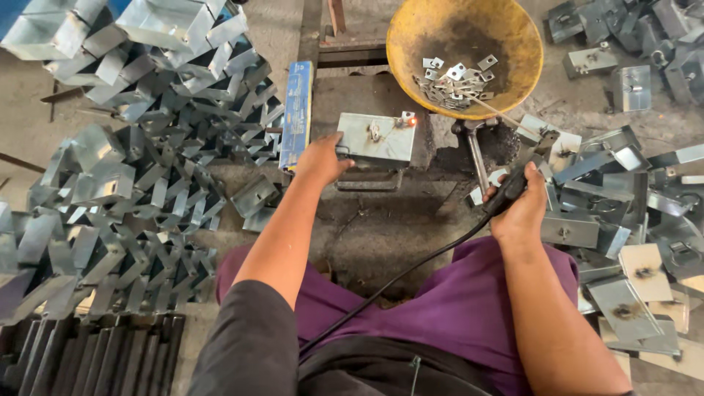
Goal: The person sits on the floor and repeatedly picks up small metal brackets and a welding rod. They use a handheld welding torch to weld the brackets, creating bright sparks, then place the finished pieces into a yellow bowl.
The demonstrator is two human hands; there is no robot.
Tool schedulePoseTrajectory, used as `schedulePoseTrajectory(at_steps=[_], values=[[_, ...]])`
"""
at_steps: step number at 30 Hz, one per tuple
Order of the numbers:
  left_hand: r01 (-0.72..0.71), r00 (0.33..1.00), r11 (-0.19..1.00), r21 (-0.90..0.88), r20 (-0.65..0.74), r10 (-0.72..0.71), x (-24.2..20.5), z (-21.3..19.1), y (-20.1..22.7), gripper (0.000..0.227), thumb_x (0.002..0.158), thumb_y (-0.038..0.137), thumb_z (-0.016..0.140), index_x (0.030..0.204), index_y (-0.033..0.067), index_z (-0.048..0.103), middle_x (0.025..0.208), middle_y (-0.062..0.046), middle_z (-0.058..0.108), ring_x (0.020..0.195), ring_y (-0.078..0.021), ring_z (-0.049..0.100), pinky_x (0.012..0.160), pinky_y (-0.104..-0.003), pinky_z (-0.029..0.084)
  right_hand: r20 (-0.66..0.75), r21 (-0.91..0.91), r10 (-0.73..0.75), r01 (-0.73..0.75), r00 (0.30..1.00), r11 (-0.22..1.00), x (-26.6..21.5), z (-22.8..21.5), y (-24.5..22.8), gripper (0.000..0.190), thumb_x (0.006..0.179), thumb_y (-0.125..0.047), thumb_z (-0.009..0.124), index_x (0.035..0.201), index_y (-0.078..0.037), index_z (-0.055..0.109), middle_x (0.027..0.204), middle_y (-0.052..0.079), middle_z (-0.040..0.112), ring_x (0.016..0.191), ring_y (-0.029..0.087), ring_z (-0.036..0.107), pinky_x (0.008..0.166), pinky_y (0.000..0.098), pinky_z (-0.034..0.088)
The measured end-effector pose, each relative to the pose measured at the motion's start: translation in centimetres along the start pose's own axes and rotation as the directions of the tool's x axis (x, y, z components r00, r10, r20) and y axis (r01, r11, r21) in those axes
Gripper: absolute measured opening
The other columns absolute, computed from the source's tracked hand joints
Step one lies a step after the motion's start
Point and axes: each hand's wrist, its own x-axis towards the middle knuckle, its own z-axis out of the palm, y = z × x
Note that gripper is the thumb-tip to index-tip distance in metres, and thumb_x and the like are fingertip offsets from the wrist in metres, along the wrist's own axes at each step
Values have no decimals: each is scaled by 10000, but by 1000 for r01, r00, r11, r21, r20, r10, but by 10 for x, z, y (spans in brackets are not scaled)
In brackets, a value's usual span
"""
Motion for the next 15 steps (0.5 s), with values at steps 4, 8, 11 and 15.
schedulePoseTrajectory(at_steps=[4, 8, 11, 15], values=[[76, 997, 997, 19, 2, -76, -16, 11, 8, 621, 843, 482, 833, 1387, 237, 660, 1333, -92, 692, 1206, -346, 658, 994, -478, 529, -2, -33, -31, 31, 1000, 999, -4, 1, -1, 349, 996, -482, 599, 1016, -136, 555, 872, 72, 614, 665, 282, 602, 610, 448, 491], [44, 997, 999, -31, -62, -46, -32, -5, 23, 784, 706, 508, 909, 1386, 256, 612, 1449, -86, 572, 1242, -336, 649, 987, -455, 541, -14, -41, 7, -7, 1000, 999, -2, -2, -2, 357, 977, -496, 594, 1020, -144, 555, 874, 64, 613, 662, 271, 602, 614, 445, 498], [10, 997, 1000, 1, 79, -10, -18, -28, 33, 1265, 531, 454, 984, 1562, 303, 265, 1618, -241, 193, 1243, -451, 545, 970, -478, 501, -17, -56, 23, -24, 1000, 998, 0, -2, -4, 370, 977, -503, 594, 1013, -135, 565, 882, 63, 614, 666, 268, 606, 622, 442, 506], [-46, 963, 999, -17, 263, 49, 1, -42, 32, 1415, 568, 450, 992, 1629, 300, 67, 1634, -299, 164, 1332, -504, 487, 1091, -480, 450, 14, -67, 28, -27, 1000, 997, -2, -3, -2, 383, 988, -508, 592, 1005, -125, 571, 884, 63, 607, 671, 268, 606, 627, 438, 504]])
